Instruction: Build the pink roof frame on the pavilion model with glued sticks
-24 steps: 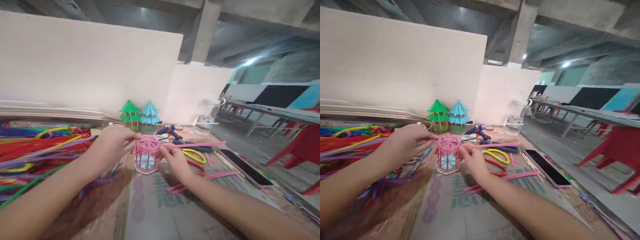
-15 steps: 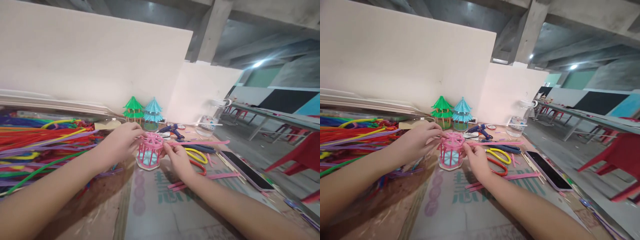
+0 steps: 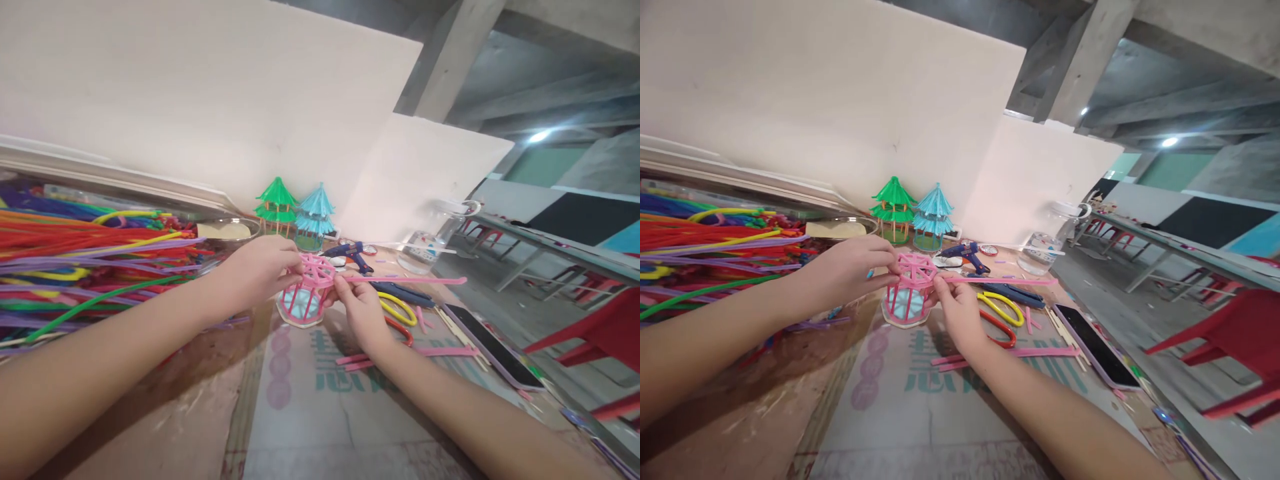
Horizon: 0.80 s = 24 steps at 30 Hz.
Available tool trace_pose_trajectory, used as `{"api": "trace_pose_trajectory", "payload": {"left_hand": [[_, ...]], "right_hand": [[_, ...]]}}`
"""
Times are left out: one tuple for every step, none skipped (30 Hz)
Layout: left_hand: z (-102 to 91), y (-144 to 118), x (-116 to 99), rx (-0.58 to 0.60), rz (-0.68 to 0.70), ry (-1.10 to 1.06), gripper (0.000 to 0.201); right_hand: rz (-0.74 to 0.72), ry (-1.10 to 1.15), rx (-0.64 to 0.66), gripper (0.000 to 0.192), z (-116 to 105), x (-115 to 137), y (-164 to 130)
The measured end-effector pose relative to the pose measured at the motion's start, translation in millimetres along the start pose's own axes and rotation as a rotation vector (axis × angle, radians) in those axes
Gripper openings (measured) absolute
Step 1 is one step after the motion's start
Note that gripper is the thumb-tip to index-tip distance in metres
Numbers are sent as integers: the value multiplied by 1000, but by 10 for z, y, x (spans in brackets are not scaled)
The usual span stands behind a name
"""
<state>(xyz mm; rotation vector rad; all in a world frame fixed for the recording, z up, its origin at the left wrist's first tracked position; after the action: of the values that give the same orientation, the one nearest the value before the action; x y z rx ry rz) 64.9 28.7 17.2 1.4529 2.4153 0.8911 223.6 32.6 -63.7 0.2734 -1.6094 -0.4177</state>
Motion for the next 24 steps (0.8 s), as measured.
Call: {"api": "trace_pose_trajectory", "payload": {"left_hand": [[8, 1, -3, 9, 0, 2, 13], [16, 3, -6, 17, 1, 5, 15], [23, 6, -7, 21, 3, 10, 16], [31, 9, -8, 23, 5, 21, 16], [38, 12, -9, 22, 8, 36, 16], [43, 15, -11, 20, 12, 53, 16], [45, 19, -13, 17, 16, 72, 16], [45, 22, -17, 17, 21, 88, 16], [42, 24, -22, 21, 25, 100, 16], [36, 26, -28, 29, 29, 108, 17], [26, 27, -36, 39, 33, 114, 17], [10, 27, -44, 46, 33, 118, 18], [-13, 28, -51, 45, 29, 118, 17], [-39, 28, -60, 36, 23, 115, 15], [-65, 28, -71, 18, 20, 111, 13], [-83, 27, -89, 1, 25, 103, 11], [-92, 25, -112, -14, 39, 94, 10], [-91, 21, -142, -28, 63, 83, 10], [-80, 16, -174, -37, 92, 72, 11], [-64, 10, -204, -43, 120, 63, 13], [-45, 4, -227, -49, 140, 57, 16], [-25, -2, -244, -53, 153, 56, 19], [-6, -7, -254, -55, 159, 59, 21], [13, -12, -259, -53, 161, 65, 23]], "right_hand": [[7, -4, -3, 41, -3, -4, -2], [12, -8, -6, 41, -5, -6, -4], [15, -10, -9, 41, -7, -6, -6], [13, -12, -13, 40, -8, -3, -7], [8, -16, -14, 40, -8, 3, -9], [2, -20, -13, 40, -7, 9, -11], [-3, -25, -11, 39, -5, 14, -13], [-7, -30, -12, 39, -4, 16, -16], [-9, -34, -13, 40, -5, 16, -18], [-9, -39, -17, 40, -8, 13, -19], [-9, -43, -21, 41, -10, 10, -21], [-10, -46, -24, 41, -11, 6, -23], [-12, -49, -24, 41, -10, 4, -24], [-14, -53, -20, 41, -7, 3, -26], [-17, -56, -16, 41, -2, 4, -29], [-22, -58, -13, 41, 2, 7, -31], [-28, -60, -12, 40, 5, 13, -35], [-33, -61, -11, 40, 8, 19, -38], [-39, -59, -10, 39, 10, 28, -42], [-44, -56, -7, 39, 14, 36, -45], [-48, -51, -3, 38, 19, 44, -48], [-50, -47, 3, 37, 25, 51, -50], [-50, -44, 8, 36, 30, 57, -52], [-48, -40, 12, 36, 34, 61, -53]]}}
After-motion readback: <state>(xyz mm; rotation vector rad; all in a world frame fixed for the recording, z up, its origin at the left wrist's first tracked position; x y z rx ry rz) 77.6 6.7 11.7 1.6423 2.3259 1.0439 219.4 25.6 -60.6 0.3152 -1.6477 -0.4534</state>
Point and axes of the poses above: each hand's wrist, its own y-axis towards the middle knuckle, its own z-axis out of the palm, x = y × z, the point moved 7 cm from there along y, towards the middle knuckle, and after that the axes turned 1 degree about -x, right-handed, at the moved point
